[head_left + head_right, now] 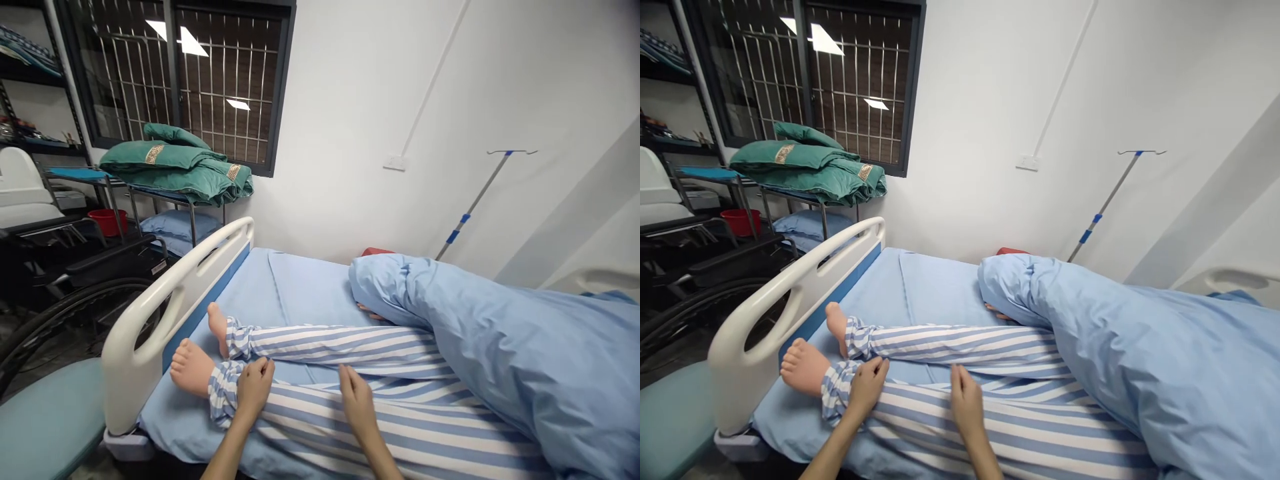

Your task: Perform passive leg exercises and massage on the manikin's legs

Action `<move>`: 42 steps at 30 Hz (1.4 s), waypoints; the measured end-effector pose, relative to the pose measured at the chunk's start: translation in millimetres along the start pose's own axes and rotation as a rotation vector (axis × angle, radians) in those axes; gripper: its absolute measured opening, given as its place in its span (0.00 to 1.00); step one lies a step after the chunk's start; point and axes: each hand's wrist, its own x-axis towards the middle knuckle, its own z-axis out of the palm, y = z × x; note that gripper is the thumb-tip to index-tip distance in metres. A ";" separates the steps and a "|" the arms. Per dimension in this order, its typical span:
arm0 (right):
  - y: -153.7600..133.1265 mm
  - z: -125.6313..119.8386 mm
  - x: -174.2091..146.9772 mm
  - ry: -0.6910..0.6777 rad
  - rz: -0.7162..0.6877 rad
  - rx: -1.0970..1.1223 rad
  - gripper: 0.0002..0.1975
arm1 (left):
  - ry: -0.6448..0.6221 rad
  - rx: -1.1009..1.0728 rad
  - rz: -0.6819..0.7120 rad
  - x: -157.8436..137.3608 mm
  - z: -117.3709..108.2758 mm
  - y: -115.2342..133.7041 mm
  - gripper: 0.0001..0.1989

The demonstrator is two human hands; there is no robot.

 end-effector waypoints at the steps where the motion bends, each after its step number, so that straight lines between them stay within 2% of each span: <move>1: -16.8 18.5 -0.7 -0.041 -0.028 0.053 0.22 | 0.003 -0.013 -0.002 -0.2 -1.2 0.3 0.19; 3: -46.2 58.6 -4.5 -0.121 -0.076 0.145 0.21 | 0.014 -0.070 0.001 -0.3 -2.4 -1.4 0.21; 5: -63.4 96.9 -11.5 -0.199 -0.101 0.201 0.20 | 0.043 -0.163 -0.003 0.1 -1.5 -6.4 0.22; 8: -64.3 136.9 -23.5 -0.207 -0.060 0.177 0.20 | 0.088 -0.279 -0.056 1.8 2.1 -16.7 0.23; 10: -56.4 148.3 -28.6 -0.182 -0.030 0.157 0.20 | 0.102 -0.310 -0.086 3.3 4.0 -20.6 0.23; 14: -46.1 147.0 -27.5 -0.195 -0.020 0.261 0.21 | 0.083 -0.407 -0.137 7.4 2.9 -8.8 0.22; 18: -46.7 140.9 -20.3 -0.135 0.079 0.396 0.22 | 0.078 -0.624 -0.165 11.3 2.2 17.2 0.24; 21: -47.9 139.4 -17.9 -0.112 0.116 0.459 0.23 | 0.112 -0.705 -0.200 10.1 7.1 24.1 0.24; 28: -52.7 136.6 -15.6 -0.135 0.117 0.460 0.21 | 0.104 -0.382 -0.065 1.7 15.8 7.4 0.22; 35: -51.8 109.2 -12.1 -0.211 -0.105 0.183 0.18 | 0.085 -0.289 -0.015 0.6 20.0 5.1 0.24; 42: -30.8 116.8 -20.2 -0.210 -0.010 0.188 0.19 | 0.053 -0.245 -0.026 -0.7 22.2 3.9 0.22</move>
